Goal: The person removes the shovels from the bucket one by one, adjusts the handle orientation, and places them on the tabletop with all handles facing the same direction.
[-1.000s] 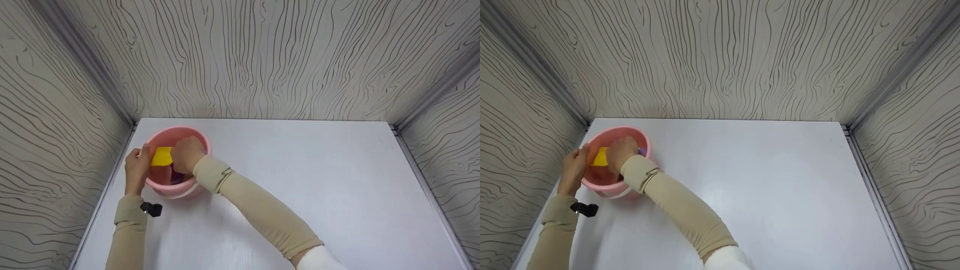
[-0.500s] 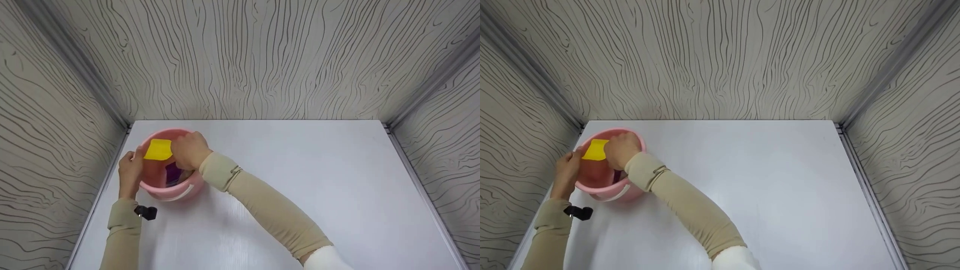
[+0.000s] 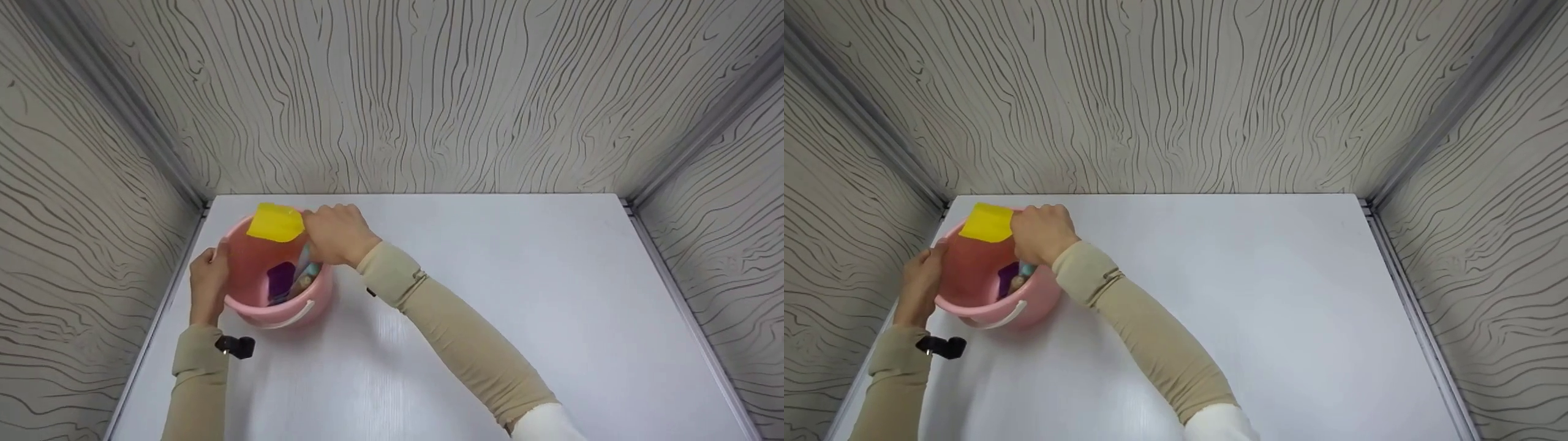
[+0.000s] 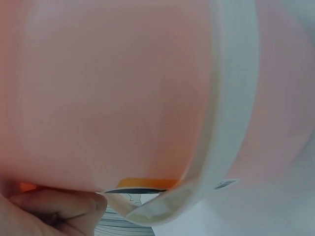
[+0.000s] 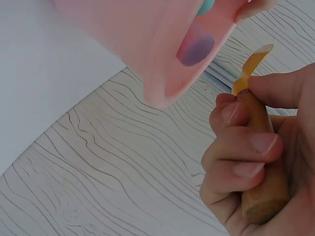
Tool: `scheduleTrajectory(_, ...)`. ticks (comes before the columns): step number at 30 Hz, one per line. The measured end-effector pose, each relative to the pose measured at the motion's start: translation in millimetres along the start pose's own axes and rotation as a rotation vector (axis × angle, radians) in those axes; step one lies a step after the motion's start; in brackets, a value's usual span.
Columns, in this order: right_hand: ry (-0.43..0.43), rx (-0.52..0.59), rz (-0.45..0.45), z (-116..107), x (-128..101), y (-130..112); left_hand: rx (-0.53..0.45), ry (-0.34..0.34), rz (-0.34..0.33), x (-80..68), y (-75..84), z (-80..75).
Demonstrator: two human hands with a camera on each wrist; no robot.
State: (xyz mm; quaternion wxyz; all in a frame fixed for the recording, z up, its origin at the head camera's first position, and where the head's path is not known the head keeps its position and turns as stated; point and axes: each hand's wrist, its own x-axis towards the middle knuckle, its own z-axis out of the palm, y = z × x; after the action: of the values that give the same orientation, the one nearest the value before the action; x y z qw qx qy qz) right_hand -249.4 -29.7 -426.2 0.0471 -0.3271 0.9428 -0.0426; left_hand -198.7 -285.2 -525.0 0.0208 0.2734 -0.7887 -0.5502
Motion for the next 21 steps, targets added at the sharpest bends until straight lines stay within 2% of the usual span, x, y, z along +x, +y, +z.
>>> scheduleTrajectory(4, 0.093, 0.109, 0.013, 0, -9, 16, -0.034, -0.004, -0.002, -0.6, 0.2, -0.3)
scheduleTrajectory(8, 0.179, 0.252, 0.077, 6, -23, 38, -0.052, -0.012, -0.010, -2.0, 1.2, 2.1)
scheduleTrajectory(14, 0.209, 0.429, 0.196, 30, -39, 61, -0.022, -0.018, -0.025, -3.9, 0.4, 0.8)
scheduleTrajectory(21, 0.242, 0.511, 0.290, 60, -48, 66, -0.020, -0.020, -0.050, -5.2, -0.4, 0.6)
